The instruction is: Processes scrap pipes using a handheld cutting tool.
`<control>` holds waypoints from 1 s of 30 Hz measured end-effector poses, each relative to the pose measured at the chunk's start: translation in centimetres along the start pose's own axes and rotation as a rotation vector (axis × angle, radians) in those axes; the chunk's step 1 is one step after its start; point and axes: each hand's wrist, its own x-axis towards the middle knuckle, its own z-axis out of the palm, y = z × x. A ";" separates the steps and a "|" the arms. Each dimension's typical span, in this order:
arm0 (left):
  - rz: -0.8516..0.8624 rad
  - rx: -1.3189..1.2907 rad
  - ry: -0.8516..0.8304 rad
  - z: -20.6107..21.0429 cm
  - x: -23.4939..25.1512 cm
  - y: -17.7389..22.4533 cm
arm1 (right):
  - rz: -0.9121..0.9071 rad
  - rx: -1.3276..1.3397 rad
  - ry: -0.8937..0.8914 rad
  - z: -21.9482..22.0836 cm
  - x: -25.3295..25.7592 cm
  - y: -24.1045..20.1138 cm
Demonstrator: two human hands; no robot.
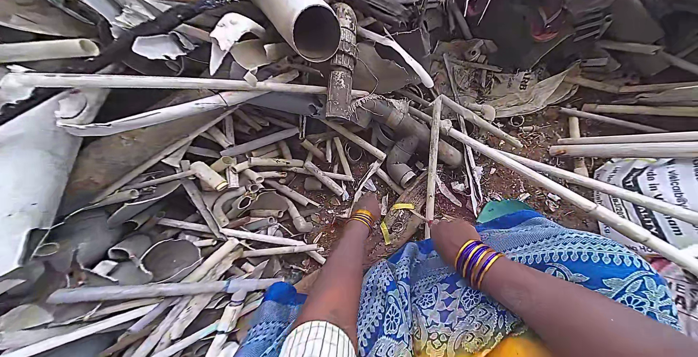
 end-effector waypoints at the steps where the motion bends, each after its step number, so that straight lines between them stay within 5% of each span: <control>1: 0.044 0.006 0.017 0.1 1.1 0.9 | 0.011 0.003 -0.009 0.3 0.3 0.3; 10: 0.073 0.203 0.100 1.2 8.4 4.0 | 0.013 -0.038 -0.108 0.7 1.7 0.2; 16: -0.090 0.233 0.103 1.8 7.1 1.5 | 0.025 -0.024 -0.078 -0.2 1.6 0.6; 19: -0.026 0.252 0.105 2.1 5.4 -0.3 | 0.026 -0.016 -0.061 0.0 1.5 0.5; 23: 0.016 -0.072 0.258 1.5 1.3 -1.2 | 0.018 0.015 -0.011 -0.2 0.9 0.4; 26: 0.204 -0.448 0.464 1.2 -1.8 -1.9 | 0.003 0.014 0.054 -0.1 -0.1 0.2; 30: 0.080 -0.867 0.562 -1.2 -8.4 -0.7 | -0.024 0.016 0.112 1.4 -0.8 0.1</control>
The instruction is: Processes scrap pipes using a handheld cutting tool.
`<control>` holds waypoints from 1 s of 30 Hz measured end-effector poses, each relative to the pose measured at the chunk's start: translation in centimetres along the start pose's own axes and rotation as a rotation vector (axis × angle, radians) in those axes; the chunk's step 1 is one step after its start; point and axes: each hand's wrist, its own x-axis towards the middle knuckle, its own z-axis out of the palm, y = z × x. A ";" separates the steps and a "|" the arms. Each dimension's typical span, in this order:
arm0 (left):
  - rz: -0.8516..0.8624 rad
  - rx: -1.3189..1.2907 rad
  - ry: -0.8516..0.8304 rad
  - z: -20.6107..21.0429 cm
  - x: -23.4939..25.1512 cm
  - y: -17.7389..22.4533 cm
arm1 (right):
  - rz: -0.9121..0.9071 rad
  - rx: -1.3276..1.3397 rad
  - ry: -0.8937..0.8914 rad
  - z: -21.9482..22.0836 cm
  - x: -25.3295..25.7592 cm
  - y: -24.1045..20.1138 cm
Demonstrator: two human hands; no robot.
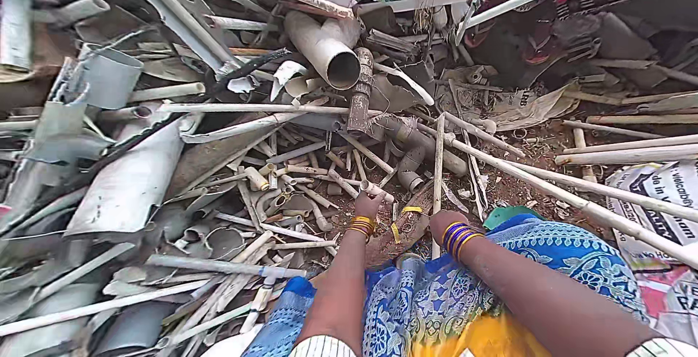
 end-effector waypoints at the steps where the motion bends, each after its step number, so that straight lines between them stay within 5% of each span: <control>1: -0.035 -0.162 0.094 -0.8 -1.6 1.0 | -0.013 0.005 0.022 0.3 0.0 0.2; 4: -0.052 -0.715 0.362 -2.9 -6.5 3.6 | -0.041 0.014 0.085 0.9 -0.1 0.9; 6: -0.053 -0.828 0.441 -5.0 -8.8 4.0 | -0.044 0.085 0.171 0.9 -0.9 1.0; 10: 0.003 -0.548 0.513 -9.1 -13.7 3.4 | -0.138 0.351 0.511 -0.5 -4.2 0.5; 14: 0.146 -0.369 0.577 -11.5 -18.4 1.6 | -0.518 0.747 0.956 2.1 -7.7 -1.3; 16: 0.166 -0.370 0.610 -11.2 -19.5 0.4 | -0.634 0.748 0.880 4.7 -8.3 -2.5; 19: 0.153 -0.314 0.598 -9.5 -20.0 -1.1 | -0.679 0.530 0.426 6.0 -8.1 -3.2; 23: 0.124 -0.268 0.549 -9.0 -20.9 -1.4 | -0.672 0.569 0.520 7.5 -8.1 -4.4; 27: 0.038 -0.274 0.530 -10.8 -22.4 -1.9 | -0.688 0.456 0.297 7.9 -7.2 -4.6; 30: 0.118 -0.158 0.783 -14.9 -24.5 -1.4 | -0.728 0.524 0.442 6.8 -7.2 -4.4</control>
